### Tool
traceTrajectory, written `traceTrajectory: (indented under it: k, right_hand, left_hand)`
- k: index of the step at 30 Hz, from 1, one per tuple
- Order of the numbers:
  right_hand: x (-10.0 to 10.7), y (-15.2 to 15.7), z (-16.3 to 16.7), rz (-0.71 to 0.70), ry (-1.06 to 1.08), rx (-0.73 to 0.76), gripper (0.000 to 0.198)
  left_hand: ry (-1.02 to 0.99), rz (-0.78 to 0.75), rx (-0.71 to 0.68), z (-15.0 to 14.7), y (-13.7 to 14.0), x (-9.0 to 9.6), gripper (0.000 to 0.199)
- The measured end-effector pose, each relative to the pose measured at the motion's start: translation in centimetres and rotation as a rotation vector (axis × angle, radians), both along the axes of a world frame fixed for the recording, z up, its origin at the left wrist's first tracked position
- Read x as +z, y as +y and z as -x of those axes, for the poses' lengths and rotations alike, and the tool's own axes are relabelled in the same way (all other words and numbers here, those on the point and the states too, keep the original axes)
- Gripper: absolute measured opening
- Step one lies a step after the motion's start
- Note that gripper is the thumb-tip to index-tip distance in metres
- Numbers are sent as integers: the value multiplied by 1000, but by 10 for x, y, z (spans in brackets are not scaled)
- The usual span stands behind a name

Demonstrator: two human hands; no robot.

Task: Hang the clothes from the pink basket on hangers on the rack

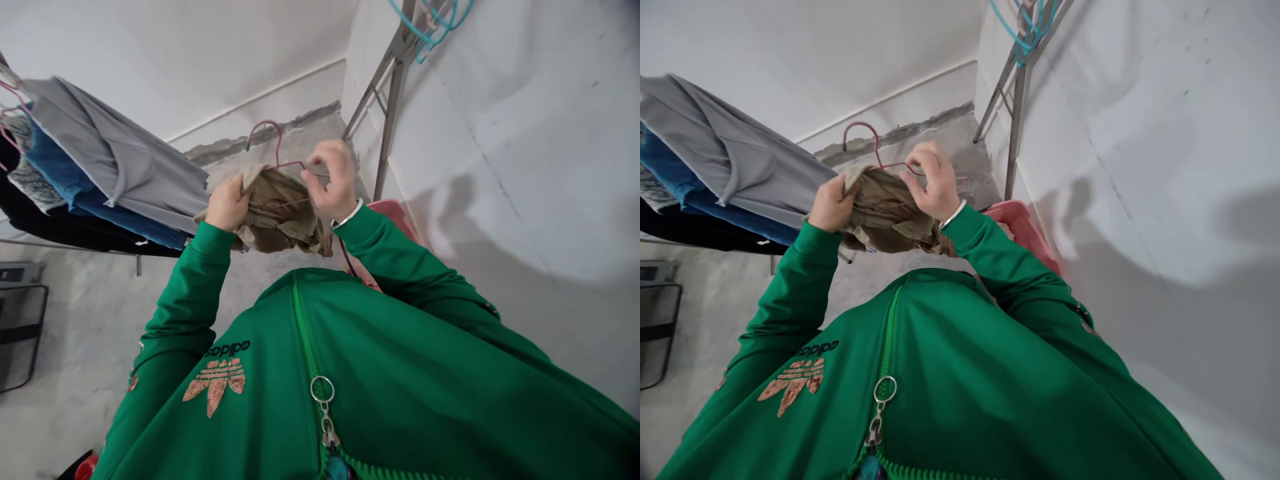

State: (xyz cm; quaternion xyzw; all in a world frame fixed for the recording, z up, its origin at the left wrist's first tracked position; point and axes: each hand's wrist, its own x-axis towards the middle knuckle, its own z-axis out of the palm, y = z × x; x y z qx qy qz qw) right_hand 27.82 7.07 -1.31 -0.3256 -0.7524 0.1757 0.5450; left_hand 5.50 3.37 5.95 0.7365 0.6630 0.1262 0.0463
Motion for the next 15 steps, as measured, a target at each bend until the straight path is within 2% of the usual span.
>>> traceTrajectory:
  k: [1,3,4,6,9,12,15]
  right_hand:
    - [-7,-8,-1,-15,-75,58,24]
    - [-27,-21,3,-18,-287,268,25]
    - [-40,-26,8,-19,-384,355,29]
    - [-65,-29,18,-9,-536,429,43]
    - [-92,-22,27,34,-678,441,61]
    - [-103,-8,19,108,-710,376,53]
    - [-103,3,0,177,-645,257,37]
  left_hand:
    - [-56,-15,14,4,0,3,19]
    - [-148,-27,50,8,-2,8,17]
    - [-185,-32,65,9,-3,11,16]
    - [-239,-50,79,10,-7,18,15]
    - [-229,-82,71,14,-14,28,18]
    - [-158,-128,105,28,-23,32,23]
    - [-152,-149,160,47,-33,27,31]
